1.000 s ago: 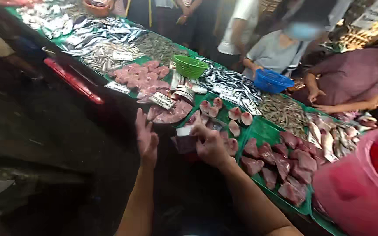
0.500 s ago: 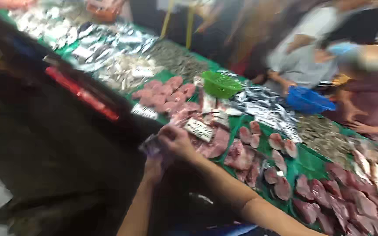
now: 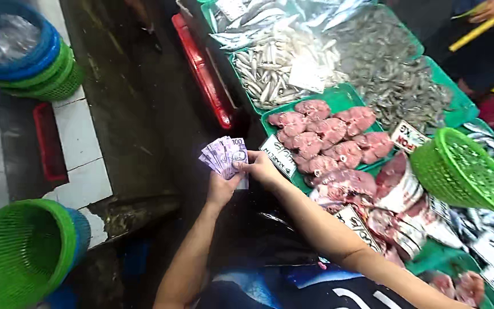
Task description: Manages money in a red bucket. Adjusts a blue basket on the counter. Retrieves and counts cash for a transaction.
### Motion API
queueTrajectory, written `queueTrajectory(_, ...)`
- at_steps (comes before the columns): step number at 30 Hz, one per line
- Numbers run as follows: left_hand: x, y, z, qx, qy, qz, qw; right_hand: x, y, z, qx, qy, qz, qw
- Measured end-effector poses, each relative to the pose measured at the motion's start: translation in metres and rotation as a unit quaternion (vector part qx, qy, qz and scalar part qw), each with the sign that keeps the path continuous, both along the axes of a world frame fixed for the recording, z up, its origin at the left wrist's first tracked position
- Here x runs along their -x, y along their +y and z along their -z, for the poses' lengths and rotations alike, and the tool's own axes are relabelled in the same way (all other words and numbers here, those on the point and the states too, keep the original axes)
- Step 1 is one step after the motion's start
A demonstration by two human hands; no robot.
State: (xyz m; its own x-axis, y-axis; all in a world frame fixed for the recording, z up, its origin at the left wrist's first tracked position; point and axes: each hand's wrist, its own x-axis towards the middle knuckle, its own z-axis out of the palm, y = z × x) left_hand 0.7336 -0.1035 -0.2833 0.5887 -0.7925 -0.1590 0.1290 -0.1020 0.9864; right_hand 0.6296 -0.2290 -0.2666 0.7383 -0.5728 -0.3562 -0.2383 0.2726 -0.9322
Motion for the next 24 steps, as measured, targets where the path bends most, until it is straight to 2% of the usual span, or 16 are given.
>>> queueTrajectory(4, -0.052, -0.027, -0.007, 0.067, 0.150, -0.019, 0.986, -0.053, -0.041, -0.001, 0.003, -0.028, -0.029, 0.999)
queueTrajectory(5, -0.065, -0.034, -0.008, 0.067, 0.155, -0.035, 0.985, -0.065, -0.051, 0.000, 0.005, -0.027, -0.037, 0.999)
queueTrajectory(10, -0.143, -0.087, -0.005, 0.072, 0.026, -0.138, 0.987, -0.144, -0.096, 0.002, -0.011, -0.055, 0.002, 0.998)
queueTrajectory(15, -0.263, -0.147, 0.004, 0.082, -0.044, -0.155, 0.983, -0.260, -0.148, 0.016, 0.000, -0.087, 0.043, 0.995)
queueTrajectory(17, -0.314, -0.169, 0.008, 0.046, -0.088, -0.155, 0.983, -0.311, -0.165, 0.026, 0.038, -0.104, 0.063, 0.992)
queueTrajectory(19, -0.371, -0.205, 0.002, 0.011, -0.145, -0.117, 0.983, -0.370, -0.196, 0.027, 0.129, -0.087, 0.086, 0.984)
queueTrajectory(21, -0.433, -0.243, -0.004, -0.004, -0.171, -0.023, 0.985, -0.430, -0.225, 0.029, 0.239, 0.001, 0.072, 0.968)
queueTrajectory(23, -0.479, -0.272, -0.005, -0.033, -0.121, 0.071, 0.990, -0.474, -0.244, 0.032, 0.304, 0.078, 0.032, 0.949)
queueTrajectory(24, -0.504, -0.287, -0.005, -0.027, -0.091, 0.087, 0.992, -0.495, -0.257, 0.033, 0.297, 0.074, 0.026, 0.952)
